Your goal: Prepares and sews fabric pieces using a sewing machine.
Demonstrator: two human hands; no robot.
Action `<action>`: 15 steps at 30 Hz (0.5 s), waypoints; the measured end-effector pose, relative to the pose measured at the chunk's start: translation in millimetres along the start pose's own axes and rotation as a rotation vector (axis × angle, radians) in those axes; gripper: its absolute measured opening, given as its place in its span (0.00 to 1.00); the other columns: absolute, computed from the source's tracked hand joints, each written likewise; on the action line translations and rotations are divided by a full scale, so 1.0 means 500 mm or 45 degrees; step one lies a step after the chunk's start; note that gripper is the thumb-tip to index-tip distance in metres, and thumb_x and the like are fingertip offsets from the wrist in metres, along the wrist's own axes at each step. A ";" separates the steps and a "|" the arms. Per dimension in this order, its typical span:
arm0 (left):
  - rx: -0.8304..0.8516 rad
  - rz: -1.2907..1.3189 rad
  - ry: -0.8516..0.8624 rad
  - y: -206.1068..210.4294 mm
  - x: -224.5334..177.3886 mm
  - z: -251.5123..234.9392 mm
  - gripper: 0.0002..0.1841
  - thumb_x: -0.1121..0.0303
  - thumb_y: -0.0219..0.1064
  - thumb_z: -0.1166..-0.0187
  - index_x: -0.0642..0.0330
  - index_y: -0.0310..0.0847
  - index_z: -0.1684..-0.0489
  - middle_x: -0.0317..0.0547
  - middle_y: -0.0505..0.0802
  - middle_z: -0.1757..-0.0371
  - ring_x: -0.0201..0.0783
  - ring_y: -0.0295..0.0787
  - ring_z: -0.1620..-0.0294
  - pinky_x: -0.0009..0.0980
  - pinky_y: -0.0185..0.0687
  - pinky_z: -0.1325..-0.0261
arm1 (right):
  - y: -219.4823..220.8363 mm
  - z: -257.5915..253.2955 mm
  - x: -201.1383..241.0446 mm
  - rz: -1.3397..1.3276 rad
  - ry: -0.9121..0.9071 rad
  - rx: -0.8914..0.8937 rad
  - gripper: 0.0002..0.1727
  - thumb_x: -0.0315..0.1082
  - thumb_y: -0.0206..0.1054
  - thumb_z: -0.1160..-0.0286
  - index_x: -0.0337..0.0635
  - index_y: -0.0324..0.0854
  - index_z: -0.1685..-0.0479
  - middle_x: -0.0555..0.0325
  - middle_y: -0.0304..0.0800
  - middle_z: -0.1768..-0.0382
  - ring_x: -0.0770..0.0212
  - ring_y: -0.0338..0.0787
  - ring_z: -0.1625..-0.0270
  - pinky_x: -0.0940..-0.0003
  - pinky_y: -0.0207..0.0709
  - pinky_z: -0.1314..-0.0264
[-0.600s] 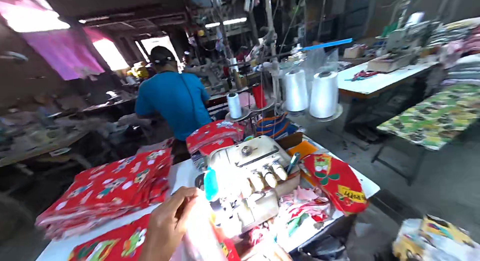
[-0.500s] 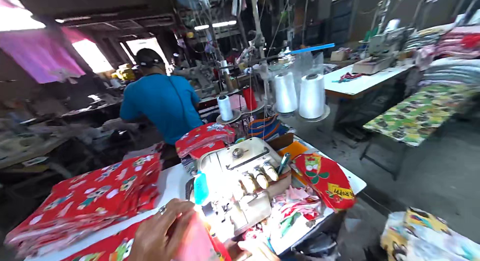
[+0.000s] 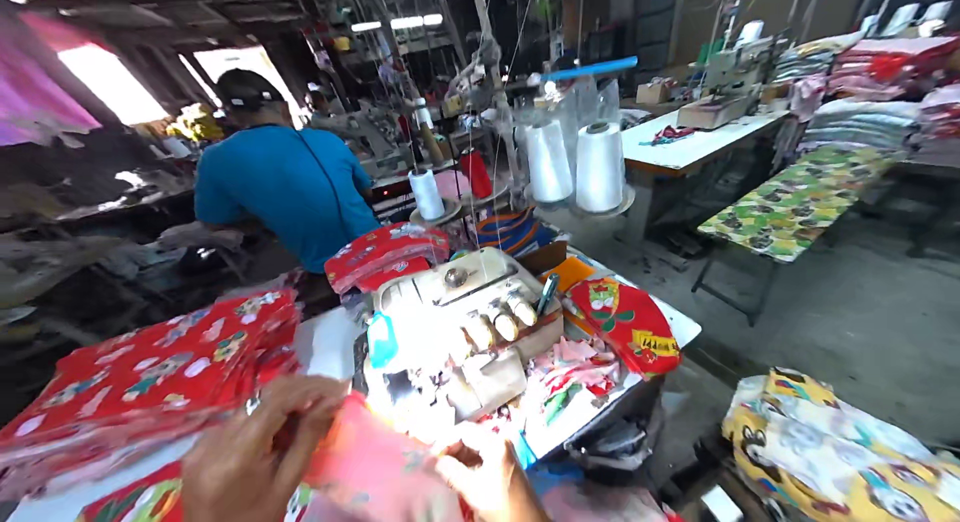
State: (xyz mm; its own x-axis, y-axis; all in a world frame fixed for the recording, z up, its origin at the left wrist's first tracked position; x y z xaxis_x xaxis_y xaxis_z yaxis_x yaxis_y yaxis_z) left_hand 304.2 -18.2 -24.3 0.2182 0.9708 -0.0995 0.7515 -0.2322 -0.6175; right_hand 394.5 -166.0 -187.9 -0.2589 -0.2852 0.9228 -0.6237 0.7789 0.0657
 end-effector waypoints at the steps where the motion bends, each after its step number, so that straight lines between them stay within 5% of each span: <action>1: -0.011 -0.033 -0.034 -0.003 0.005 0.000 0.17 0.59 0.59 0.10 0.68 0.83 0.55 0.57 0.91 0.65 0.34 0.83 0.69 0.25 0.77 0.64 | -0.006 0.000 0.007 -0.007 -0.018 0.005 0.07 0.27 0.69 0.25 0.32 0.89 0.55 0.54 0.93 0.59 0.71 0.92 0.58 0.76 0.86 0.50; 3: 0.006 -0.076 -0.074 -0.006 0.001 0.000 0.19 0.62 0.60 0.12 0.75 0.83 0.59 0.60 0.89 0.68 0.37 0.82 0.73 0.30 0.79 0.67 | -0.015 0.004 0.019 0.003 -0.026 0.002 0.07 0.27 0.69 0.25 0.33 0.89 0.56 0.55 0.93 0.61 0.74 0.90 0.61 0.79 0.86 0.53; 7: 0.022 -0.040 -0.018 0.003 -0.009 -0.025 0.16 0.65 0.60 0.10 0.74 0.83 0.50 0.59 0.89 0.65 0.33 0.79 0.70 0.26 0.74 0.63 | -0.030 0.015 0.015 0.141 0.072 0.008 0.06 0.30 0.72 0.25 0.39 0.91 0.56 0.60 0.94 0.61 0.75 0.91 0.60 0.78 0.87 0.53; 15: -0.024 0.105 -0.004 0.012 -0.007 -0.027 0.12 0.67 0.60 0.10 0.69 0.85 0.49 0.44 0.90 0.61 0.16 0.75 0.68 0.13 0.68 0.63 | -0.034 0.026 0.014 0.122 0.053 0.048 0.07 0.27 0.73 0.25 0.41 0.89 0.52 0.62 0.94 0.60 0.75 0.91 0.61 0.79 0.85 0.57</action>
State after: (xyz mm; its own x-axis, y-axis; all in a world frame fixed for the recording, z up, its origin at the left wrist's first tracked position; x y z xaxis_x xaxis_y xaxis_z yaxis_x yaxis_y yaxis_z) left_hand 316.1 -23.8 -17.1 0.2778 0.9485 -0.1522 0.7424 -0.3125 -0.5926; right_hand 393.8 -188.3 -187.3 -0.2882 -0.1861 0.9393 -0.6252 0.7796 -0.0374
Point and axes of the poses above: each hand's wrist, its own z-axis away from the middle knuckle, its own y-axis out of the palm, x = y × z, the point moved 7 cm from there along -z, towards the middle knuckle
